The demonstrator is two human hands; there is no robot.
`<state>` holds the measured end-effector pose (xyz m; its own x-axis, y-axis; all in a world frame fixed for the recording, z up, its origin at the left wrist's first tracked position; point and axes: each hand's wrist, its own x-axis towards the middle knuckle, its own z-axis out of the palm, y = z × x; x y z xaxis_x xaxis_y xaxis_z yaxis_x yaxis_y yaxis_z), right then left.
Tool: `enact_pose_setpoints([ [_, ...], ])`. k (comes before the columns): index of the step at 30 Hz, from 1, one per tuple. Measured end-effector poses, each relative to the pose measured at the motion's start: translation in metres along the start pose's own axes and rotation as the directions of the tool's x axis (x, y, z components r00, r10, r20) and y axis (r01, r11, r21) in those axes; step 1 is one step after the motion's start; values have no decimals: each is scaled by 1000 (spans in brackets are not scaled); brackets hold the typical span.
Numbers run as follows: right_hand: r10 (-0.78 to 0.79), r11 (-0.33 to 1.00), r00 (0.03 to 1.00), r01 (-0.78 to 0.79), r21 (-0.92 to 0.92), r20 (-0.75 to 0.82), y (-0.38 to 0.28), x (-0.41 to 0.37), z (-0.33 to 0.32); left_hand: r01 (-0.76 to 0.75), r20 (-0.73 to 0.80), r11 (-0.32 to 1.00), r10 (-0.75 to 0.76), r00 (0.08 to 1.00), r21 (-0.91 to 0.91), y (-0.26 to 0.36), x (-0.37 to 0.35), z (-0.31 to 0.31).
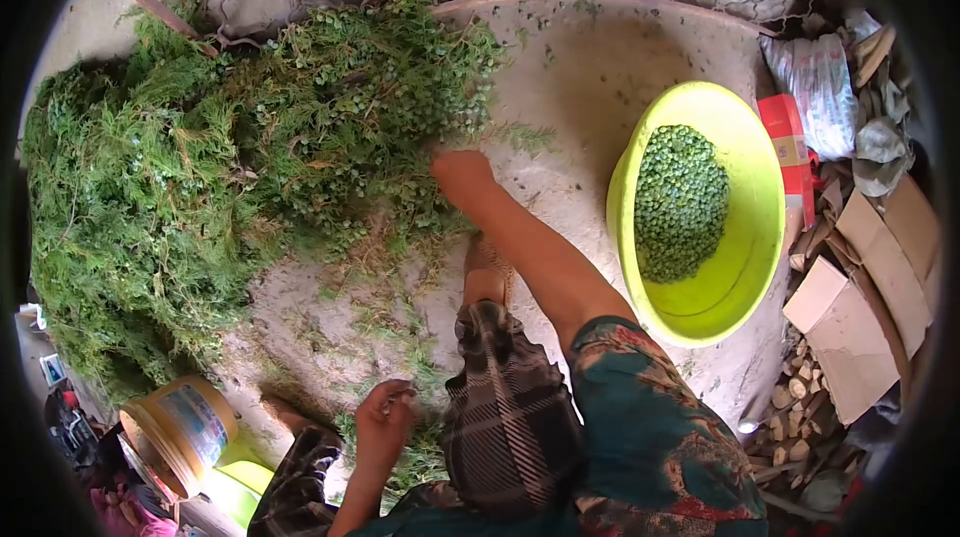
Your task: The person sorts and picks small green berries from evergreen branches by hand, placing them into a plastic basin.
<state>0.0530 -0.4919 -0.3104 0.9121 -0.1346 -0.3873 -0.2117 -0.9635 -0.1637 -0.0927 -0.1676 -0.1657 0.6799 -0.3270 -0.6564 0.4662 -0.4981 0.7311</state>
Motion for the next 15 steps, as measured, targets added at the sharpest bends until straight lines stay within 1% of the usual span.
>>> enact_pose_setpoints([
  [1, -22, 995, 1000, 23, 100, -8, 1, -9, -8, -19, -17, 1000, 19, 1000, -2, 5, 1, -1],
  [2, -25, 996, 1000, 26, 91, -6, 0, -21, -15, -38, -33, 999, 38, 999, -3, 10, 0, -3],
  [3, -22, 973, 991, 52, 225, -135, -3, -34, -23, 30, -29, 998, -31, 999, -48, 16, -1, -4],
  [4, 0, 932, 965, 96, 350, -263, -5, -46, -29, 23, -28, 998, -25, 999, -54, 14, -2, -6],
  [5, -1, 934, 963, 98, 343, -271, -7, -55, -36, -39, -41, 999, 37, 998, -38, 10, -1, -8],
  [6, 12, 865, 972, 106, 490, -233, -9, -63, -42, -103, -55, 994, 102, 993, -19, 9, -1, -10],
  [7, 17, 773, 981, 111, 625, -196, -12, -69, -50, -115, -63, 993, 114, 991, -16, 12, -4, -11],
  [8, 14, 776, 977, 123, 618, -212, -15, -75, -58, -132, -68, 991, 131, 989, -18, 16, -6, -14],
  [10, 4, 491, 994, 94, 866, -110, -27, -89, -77, -162, -75, 986, 159, 984, -33, 28, -12, -20],
  [11, -5, 495, 992, 115, 861, -129, -36, -96, -90, -180, -87, 983, 177, 980, -33, 36, -16, -23],
  [13, -73, 196, 995, -56, 979, 71, -56, -114, -127, -267, -77, 962, 262, 962, -60, 56, -22, -31],
  [14, -92, 202, 995, -28, 979, 47, -68, -125, -149, -289, -101, 956, 282, 954, -56, 70, -25, -34],
  [15, -99, 243, 993, -41, 969, 67, -80, -137, -171, -347, -129, 933, 335, 933, -90, 84, -29, -37],
])
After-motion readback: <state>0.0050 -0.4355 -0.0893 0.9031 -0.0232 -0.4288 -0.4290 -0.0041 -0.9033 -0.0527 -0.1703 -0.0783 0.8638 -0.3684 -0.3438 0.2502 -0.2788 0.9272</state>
